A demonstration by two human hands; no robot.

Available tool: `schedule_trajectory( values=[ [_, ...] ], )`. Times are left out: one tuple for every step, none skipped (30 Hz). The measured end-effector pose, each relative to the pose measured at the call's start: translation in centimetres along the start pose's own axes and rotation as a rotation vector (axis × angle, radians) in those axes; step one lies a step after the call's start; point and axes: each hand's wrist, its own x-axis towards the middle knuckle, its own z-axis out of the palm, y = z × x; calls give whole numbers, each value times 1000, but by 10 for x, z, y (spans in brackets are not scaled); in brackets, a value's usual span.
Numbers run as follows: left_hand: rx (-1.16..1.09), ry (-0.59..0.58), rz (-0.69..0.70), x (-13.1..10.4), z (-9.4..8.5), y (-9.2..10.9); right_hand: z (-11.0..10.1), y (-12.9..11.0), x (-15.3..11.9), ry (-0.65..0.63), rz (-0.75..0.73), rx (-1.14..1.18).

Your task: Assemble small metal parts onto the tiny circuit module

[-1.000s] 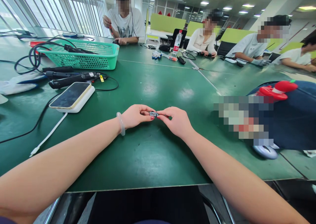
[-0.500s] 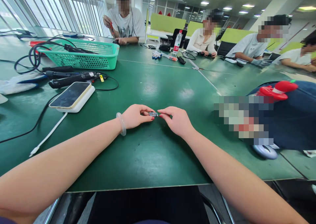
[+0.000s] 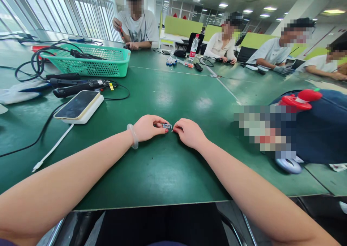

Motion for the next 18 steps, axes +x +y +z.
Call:
schedule_trajectory(
  values=[
    [1,-2,1,0,0,0,0,0,-1,-11,1,23],
    [3,-3,2,0,0,0,-1,-1,-2,-18,7,44],
    [6,-6,3,-1,0,0,-1,-1,-2,-23,18,60],
    [9,-8,1,-1,0,0,-1,-1,-3,-25,29,72],
    [12,-9,-2,-1,0,0,-1,-1,-2,-25,39,81],
    [15,-10,-6,-1,0,1,-1,-1,-2,-22,46,87],
    [18,-9,-9,-1,0,1,0,0,-1,-17,50,91],
    [22,-8,-11,-1,0,1,1,0,0,-11,50,92],
    [26,-8,-12,-1,0,2,2,0,1,-6,49,93],
    [30,-7,-14,-1,0,2,3,1,2,-2,47,94],
    [32,-9,-16,-1,0,2,4,1,3,-1,42,95],
    [33,-11,-19,-1,0,2,5,2,4,0,34,100],
    [33,-12,-20,-1,0,2,6,2,4,2,24,107],
    [32,-13,-20,-1,0,1,7,3,5,5,14,116],
    [30,-13,-18,0,0,1,7,3,5,9,7,124],
    [29,-13,-17,0,0,0,7,4,5,13,3,130],
    [28,-12,-16,0,0,0,8,4,5,18,3,133],
    [27,-13,-17,0,0,-1,8,4,5,22,5,132]
  ],
)
